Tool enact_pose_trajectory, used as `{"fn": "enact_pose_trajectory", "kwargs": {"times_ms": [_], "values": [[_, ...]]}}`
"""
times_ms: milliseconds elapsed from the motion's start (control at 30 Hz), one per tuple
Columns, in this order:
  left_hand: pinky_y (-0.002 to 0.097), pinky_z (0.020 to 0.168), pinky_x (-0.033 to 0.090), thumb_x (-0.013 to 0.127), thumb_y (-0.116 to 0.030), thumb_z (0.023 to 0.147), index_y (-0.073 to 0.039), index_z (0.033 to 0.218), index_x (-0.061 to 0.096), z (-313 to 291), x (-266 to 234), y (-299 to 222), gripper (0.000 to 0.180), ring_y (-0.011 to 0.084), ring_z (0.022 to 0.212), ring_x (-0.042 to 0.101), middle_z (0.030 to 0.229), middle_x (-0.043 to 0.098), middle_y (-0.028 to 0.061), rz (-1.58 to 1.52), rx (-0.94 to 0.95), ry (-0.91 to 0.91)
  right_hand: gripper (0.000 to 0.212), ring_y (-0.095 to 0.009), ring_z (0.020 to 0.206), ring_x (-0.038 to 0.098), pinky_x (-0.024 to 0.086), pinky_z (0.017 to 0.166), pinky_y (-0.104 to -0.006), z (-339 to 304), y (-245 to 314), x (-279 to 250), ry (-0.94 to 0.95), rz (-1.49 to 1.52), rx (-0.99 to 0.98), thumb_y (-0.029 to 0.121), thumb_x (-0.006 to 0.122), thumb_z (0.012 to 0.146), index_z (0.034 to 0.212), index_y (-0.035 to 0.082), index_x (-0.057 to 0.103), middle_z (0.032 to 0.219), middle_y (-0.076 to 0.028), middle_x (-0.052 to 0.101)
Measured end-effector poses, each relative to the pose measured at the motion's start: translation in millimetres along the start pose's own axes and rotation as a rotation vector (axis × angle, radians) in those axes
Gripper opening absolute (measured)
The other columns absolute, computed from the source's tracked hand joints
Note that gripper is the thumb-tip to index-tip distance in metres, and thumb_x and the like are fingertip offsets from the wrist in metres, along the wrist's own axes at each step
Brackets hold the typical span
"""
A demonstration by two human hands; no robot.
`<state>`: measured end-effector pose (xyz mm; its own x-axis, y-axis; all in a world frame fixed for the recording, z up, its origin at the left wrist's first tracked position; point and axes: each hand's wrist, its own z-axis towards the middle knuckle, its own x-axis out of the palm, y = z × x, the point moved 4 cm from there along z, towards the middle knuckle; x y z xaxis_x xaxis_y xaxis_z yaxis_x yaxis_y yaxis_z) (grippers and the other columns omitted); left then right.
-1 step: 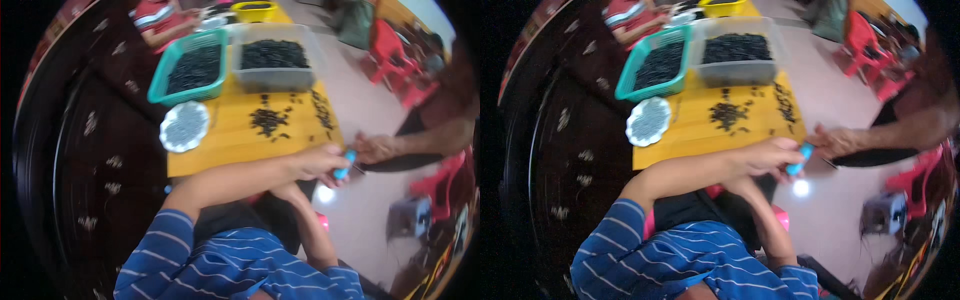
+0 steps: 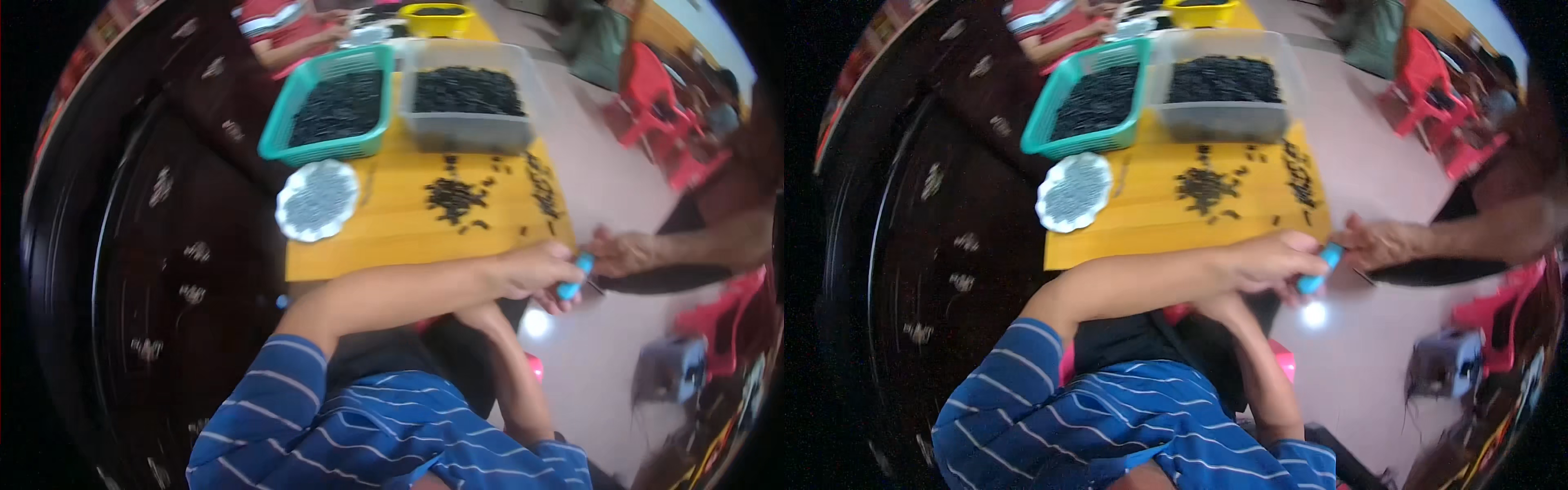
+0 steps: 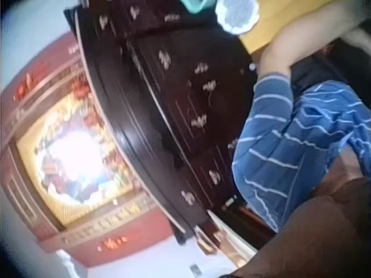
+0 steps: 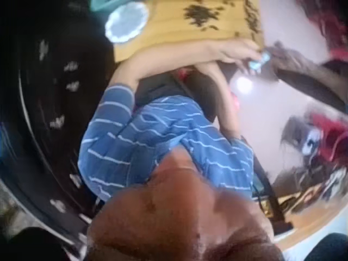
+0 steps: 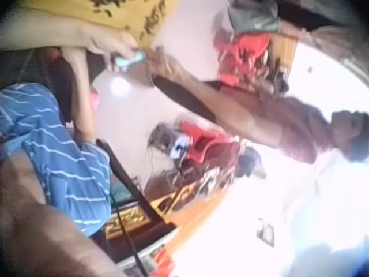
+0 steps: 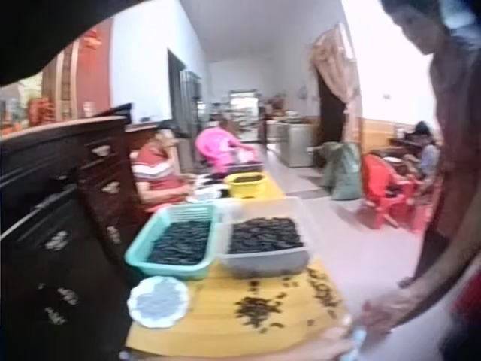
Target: The person assembles small plastic components by inserting metal pins into them by hand, then takes additional components from a container and sorts them on the table.
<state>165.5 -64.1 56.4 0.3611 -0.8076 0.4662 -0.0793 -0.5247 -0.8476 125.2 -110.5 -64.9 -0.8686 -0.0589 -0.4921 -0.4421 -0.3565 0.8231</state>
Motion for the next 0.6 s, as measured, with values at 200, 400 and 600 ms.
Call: {"fn": "enact_pose_trajectory", "kwargs": {"times_ms": [200, 400, 600], "values": [[0.0298, 0.055, 0.055, 0.061, -0.020, 0.092, 0.000, 0.094, 0.060, -27, -4, 5, 0.021, 0.0168, 0.065, 0.066, 0.081, 0.066, 0.0117, 0.018, 0.063, -0.017, 0.043, -0.027, 0.134, 0.047, 0.036, 0.113, -0.0390, -28, -113, 22, 0.275, -0.256, 0.230, 0.016, 0.058, 0.099, 0.139, 0.002, 0.053, 0.144, -0.017, 0.052], [0.0264, 0.060, 0.053, 0.062, -0.023, 0.094, -0.003, 0.103, 0.061, -80, -36, -1, 0.022, 0.0131, 0.067, 0.065, 0.083, 0.067, 0.0079, 0.068, 0.124, -0.101, 0.028, -0.019, 0.108, 0.060, 0.046, 0.098, -0.0317, 14, 12, -6, 0.092, 0.241, 0.308, 0.016, 0.061, 0.098, 0.121, 0.000, 0.060, 0.114, -0.009, 0.065], [0.0264, 0.071, 0.054, 0.062, -0.022, 0.096, -0.002, 0.115, 0.062, -213, -141, -36, 0.028, 0.0105, 0.077, 0.065, 0.089, 0.069, 0.0049, 0.318, 0.379, -0.674, 0.019, -0.009, 0.086, 0.060, 0.049, 0.082, -0.0255, 28, 26, -6, 0.183, 0.555, 0.393, 0.016, 0.065, 0.097, 0.106, -0.001, 0.065, 0.092, -0.002, 0.067]]}}
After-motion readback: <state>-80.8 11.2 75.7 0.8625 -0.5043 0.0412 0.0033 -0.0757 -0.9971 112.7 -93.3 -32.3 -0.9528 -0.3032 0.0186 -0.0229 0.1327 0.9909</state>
